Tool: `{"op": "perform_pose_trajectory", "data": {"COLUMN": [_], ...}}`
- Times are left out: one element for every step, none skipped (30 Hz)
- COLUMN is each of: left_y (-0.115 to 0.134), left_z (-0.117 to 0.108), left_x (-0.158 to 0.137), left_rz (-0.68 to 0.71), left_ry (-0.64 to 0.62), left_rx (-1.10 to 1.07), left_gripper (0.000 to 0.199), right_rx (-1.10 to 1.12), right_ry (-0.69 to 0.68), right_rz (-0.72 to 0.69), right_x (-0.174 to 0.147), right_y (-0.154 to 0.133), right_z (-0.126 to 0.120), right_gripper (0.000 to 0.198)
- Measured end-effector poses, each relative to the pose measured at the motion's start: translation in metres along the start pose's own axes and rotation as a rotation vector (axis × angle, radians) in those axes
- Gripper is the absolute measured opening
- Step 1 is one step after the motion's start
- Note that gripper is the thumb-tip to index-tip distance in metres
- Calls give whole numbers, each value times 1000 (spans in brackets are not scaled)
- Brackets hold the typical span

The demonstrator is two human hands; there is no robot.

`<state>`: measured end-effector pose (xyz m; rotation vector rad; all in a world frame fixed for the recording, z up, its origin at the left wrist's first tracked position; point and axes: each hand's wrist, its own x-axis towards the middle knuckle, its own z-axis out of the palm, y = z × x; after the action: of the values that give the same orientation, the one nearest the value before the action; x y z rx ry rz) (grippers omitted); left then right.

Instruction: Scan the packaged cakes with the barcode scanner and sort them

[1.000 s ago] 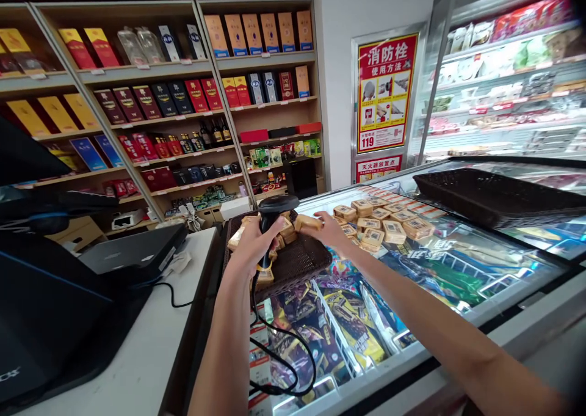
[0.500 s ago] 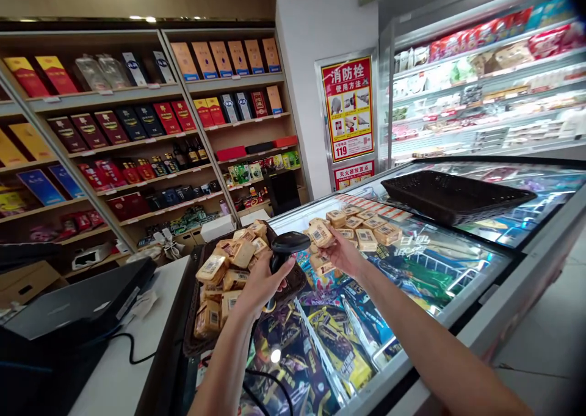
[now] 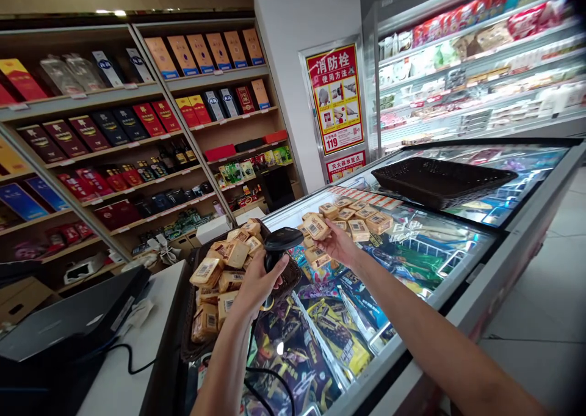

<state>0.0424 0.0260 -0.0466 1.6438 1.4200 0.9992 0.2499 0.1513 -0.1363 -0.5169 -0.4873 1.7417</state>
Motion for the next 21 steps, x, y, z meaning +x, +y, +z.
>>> {"op": "perform_pose_trajectory", "data": {"left_y": [-1,-1,-2,-2,-2,-1,0,2,4,5,6,7,7,6,5,5,4,4,4,4,4], "left_z": [0,0,0,0,1,1,2,2,3,3,4,4,3,3,2,0,-2,-4,-7,-10,-13], "left_x": [0,0,0,0,0,0,0,-1,-1,-2,-2,-2,-2,-1,-1,0,0,1,1,1,1], "left_rz": [-4,-5,-4,-2,0,0,-2,-5,-10,-12,-11,-8,-5,-3,0,1,-2,-1,5,10,13], "left_ry": [-3,-2,2,8,16,20,21,21,19,18,19,20,20,20,24,31,35,45,56,67,77], "left_rx": [-1,1,5,11,17,20,20,16,11,5,-1,-3,-4,-5,-8,-13,-17,-20,-24,-26,-27], "left_gripper": [48,48,48,49,49,49,49,49,50,51,52,52,53,52,52,51,50,49,49,48,48], "right_rx": [-3,-7,-12,-16,-21,-25,-30,-35,-40,-45,-51,-58,-65,-75,-86,-99,-115,-134,-156,-180,-205], "right_ry": [3,4,6,6,6,5,5,4,4,5,8,14,22,32,44,58,74,95,119,147,172], "right_rz": [-1,-1,1,3,5,6,7,6,4,-1,-10,-23,-41,-64,-91,-120,-151,-181,-207,-227,-242], "right_x": [0,-1,-1,-2,-2,-2,-2,-2,-2,-2,-1,-1,0,1,2,3,5,7,10,13,17], "right_y": [0,0,0,-1,-1,-1,-1,-1,-1,0,0,1,2,2,3,3,2,1,-2,-6,-11], "right_z": [0,1,1,1,2,2,2,2,2,2,1,1,1,0,-1,-2,-4,-7,-9,-12,-15], "right_gripper": [21,21,21,21,22,22,23,23,24,23,22,20,17,14,12,10,9,10,12,15,19]}}
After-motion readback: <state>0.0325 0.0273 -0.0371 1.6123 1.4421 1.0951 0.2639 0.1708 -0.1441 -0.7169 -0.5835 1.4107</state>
